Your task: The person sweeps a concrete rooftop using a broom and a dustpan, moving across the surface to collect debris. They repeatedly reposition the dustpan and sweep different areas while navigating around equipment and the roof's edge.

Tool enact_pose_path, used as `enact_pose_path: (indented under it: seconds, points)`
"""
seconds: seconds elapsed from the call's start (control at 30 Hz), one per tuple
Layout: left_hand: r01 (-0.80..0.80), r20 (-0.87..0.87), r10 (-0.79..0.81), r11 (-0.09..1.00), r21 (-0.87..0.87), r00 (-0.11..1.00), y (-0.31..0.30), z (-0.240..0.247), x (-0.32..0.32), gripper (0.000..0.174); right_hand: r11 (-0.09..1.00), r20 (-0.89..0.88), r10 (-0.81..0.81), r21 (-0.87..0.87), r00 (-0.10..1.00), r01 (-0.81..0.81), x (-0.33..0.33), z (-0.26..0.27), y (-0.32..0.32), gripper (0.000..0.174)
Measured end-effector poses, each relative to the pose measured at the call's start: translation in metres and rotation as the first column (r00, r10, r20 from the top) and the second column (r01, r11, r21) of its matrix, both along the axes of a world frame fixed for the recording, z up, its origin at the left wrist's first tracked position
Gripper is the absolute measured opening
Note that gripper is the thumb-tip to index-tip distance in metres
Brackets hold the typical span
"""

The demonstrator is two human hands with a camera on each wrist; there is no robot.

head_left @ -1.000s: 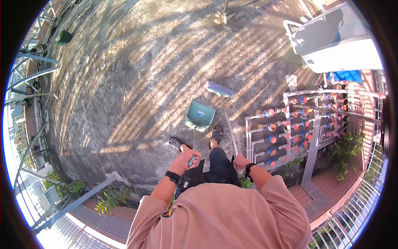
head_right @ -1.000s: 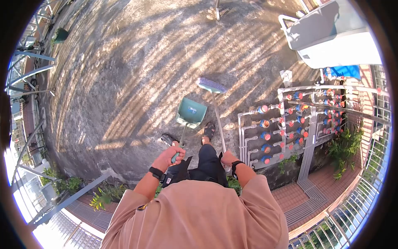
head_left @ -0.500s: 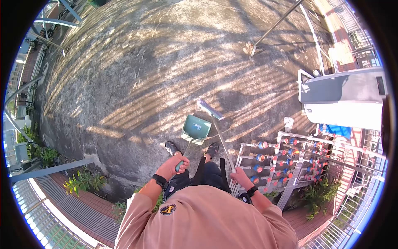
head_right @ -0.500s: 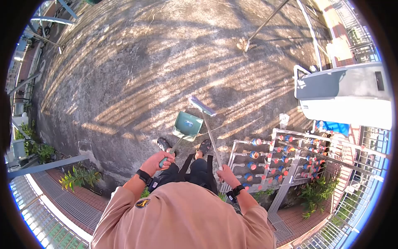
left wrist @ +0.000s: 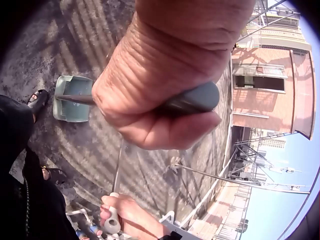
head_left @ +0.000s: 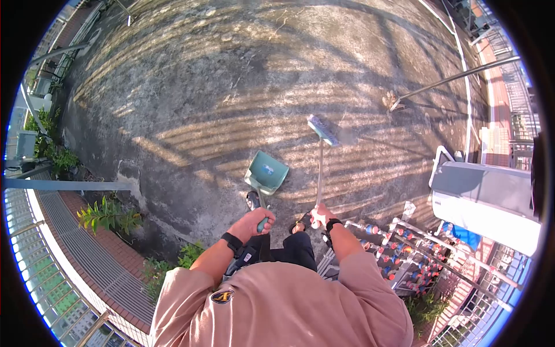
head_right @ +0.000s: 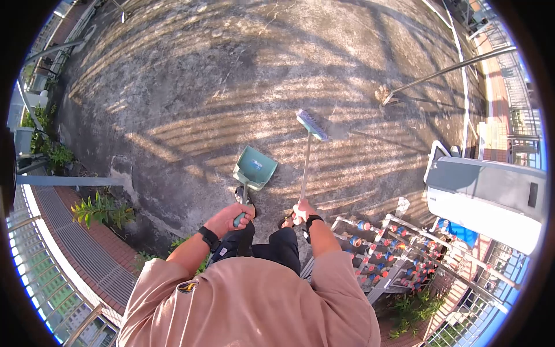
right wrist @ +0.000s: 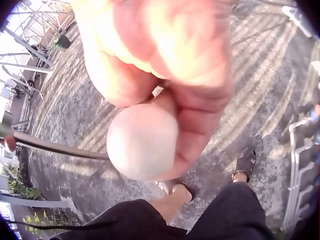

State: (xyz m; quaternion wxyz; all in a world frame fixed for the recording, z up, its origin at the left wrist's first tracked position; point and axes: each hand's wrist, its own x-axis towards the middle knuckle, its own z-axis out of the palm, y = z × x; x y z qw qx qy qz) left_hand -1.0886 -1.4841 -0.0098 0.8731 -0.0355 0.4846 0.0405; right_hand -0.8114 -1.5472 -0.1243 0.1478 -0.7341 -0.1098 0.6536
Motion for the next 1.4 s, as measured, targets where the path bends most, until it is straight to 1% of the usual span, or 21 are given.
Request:
enact_pose_path:
  seconds: [0.03, 0.07, 0.1, 0.13, 0.2, 0.3, 0.43, 0.63, 0.67, 0.7, 0.83, 0.9, 1.0, 1.1, 1.17, 1.2, 1.23, 1.27, 1.33, 1.37, 1.4]
  points:
    - [0.024, 0.028, -0.025, 0.999, 0.028, 0.999, 0.006, 0.001, -0.002, 0.013, 0.959, -0.088, 0.231, -0.144, 0.969, -0.242, -0.015, 0.022, -0.011, 0.017]
    - [0.013, 0.049, -0.015, 0.999, 0.035, 0.999, 0.010, -0.001, -0.004, 0.013, 0.940, -0.255, 0.322, -0.028, 0.912, -0.339, -0.016, 0.048, -0.033, 0.018]
    - [0.013, 0.030, -0.014, 1.000, 0.022, 0.999, 0.013, -0.003, -0.006, 0.014, 0.831, -0.057, 0.552, -0.050, 0.832, -0.555, -0.030, 0.075, -0.047, 0.024]
    - [0.015, 0.010, -0.015, 1.000, 0.008, 1.000, 0.015, -0.004, -0.008, 0.016, 0.833, -0.112, 0.515, -0.170, 0.850, -0.527, -0.031, 0.056, -0.075, 0.036]
    - [0.019, 0.015, -0.019, 1.000, 0.024, 1.000, 0.019, 0.001, -0.010, 0.016, 0.697, 0.043, 0.717, -0.030, 0.695, -0.717, -0.023, 0.069, -0.098, 0.028]
    - [0.033, 0.028, -0.034, 0.999, 0.033, 0.999, 0.018, -0.010, -0.016, 0.017, 0.924, -0.140, 0.375, -0.018, 0.916, -0.381, -0.004, 0.114, -0.090, 0.011]
    - [0.012, 0.046, -0.014, 0.998, 0.054, 0.999, 0.017, -0.008, -0.027, 0.016, 0.940, -0.088, 0.341, 0.013, 0.936, -0.342, 0.006, 0.154, -0.052, 0.007]
    - [-0.092, 0.103, 0.099, 0.993, -0.078, 0.990, 0.036, -0.010, -0.035, 0.015, 0.925, -0.052, 0.340, 0.202, 0.939, -0.323, 0.053, 0.113, 0.037, 0.015]
    - [-0.098, 0.084, 0.104, 0.992, -0.075, 0.991, 0.042, -0.008, -0.033, 0.015, 0.929, -0.010, 0.296, 0.237, 0.955, -0.285, 0.050, 0.132, 0.073, 0.016]
    - [-0.128, 0.068, 0.136, 0.986, -0.105, 0.988, 0.049, -0.006, -0.030, 0.016, 0.944, 0.019, 0.280, 0.176, 0.960, -0.279, 0.064, 0.114, 0.102, 0.016]
    - [-0.216, 0.078, 0.232, 0.961, -0.175, 0.970, 0.090, 0.031, 0.002, 0.018, 0.955, -0.241, 0.125, 0.293, 0.962, -0.051, 0.102, 0.085, 0.239, 0.021]
    - [-0.299, 0.058, 0.314, 0.936, -0.186, 0.948, 0.103, 0.030, 0.021, 0.020, 0.928, -0.162, 0.229, 0.335, 0.960, -0.165, 0.117, 0.064, 0.307, 0.021]
    - [-0.376, -0.026, 0.377, 0.916, -0.142, 0.926, 0.127, 0.030, 0.043, 0.019, 0.945, -0.111, 0.165, 0.301, 0.980, -0.125, 0.123, 0.042, 0.375, 0.019]
    - [-0.407, -0.007, 0.411, 0.900, -0.158, 0.912, 0.155, 0.034, 0.059, 0.017, 0.950, -0.076, 0.245, 0.219, 0.966, -0.224, 0.115, 0.020, 0.396, 0.010]
    - [-0.455, -0.085, 0.450, 0.889, -0.050, 0.889, 0.173, 0.043, 0.069, 0.015, 0.903, -0.024, 0.424, 0.085, 0.905, -0.421, 0.113, -0.006, 0.378, 0.013]
    - [-0.458, -0.087, 0.453, 0.887, -0.052, 0.887, 0.177, 0.040, 0.071, 0.015, 0.927, 0.039, 0.357, 0.107, 0.933, -0.359, 0.109, -0.009, 0.350, 0.016]
    - [-0.454, -0.086, 0.450, 0.890, -0.041, 0.889, 0.180, 0.032, 0.071, 0.014, 0.894, -0.011, 0.441, 0.092, 0.897, -0.439, 0.112, -0.020, 0.322, 0.017]
    - [-0.447, -0.081, 0.444, 0.894, -0.027, 0.893, 0.185, 0.023, 0.071, 0.014, 0.721, 0.000, 0.687, 0.118, 0.726, -0.683, 0.116, -0.030, 0.291, 0.020]
    - [-0.408, -0.029, 0.407, 0.911, -0.063, 0.913, 0.198, 0.017, 0.068, 0.014, 0.694, 0.017, 0.716, -0.120, 0.698, -0.710, 0.111, 0.027, 0.244, 0.028]
    - [-0.395, -0.042, 0.393, 0.915, -0.078, 0.919, 0.205, 0.023, 0.069, 0.014, 0.382, -0.026, 0.924, -0.011, 0.382, -0.924, 0.137, -0.049, 0.187, 0.027]
    - [-0.384, -0.054, 0.380, 0.919, -0.093, 0.923, 0.210, 0.026, 0.069, 0.014, 0.382, -0.017, 0.924, -0.017, 0.382, -0.924, 0.140, -0.028, 0.169, 0.027]
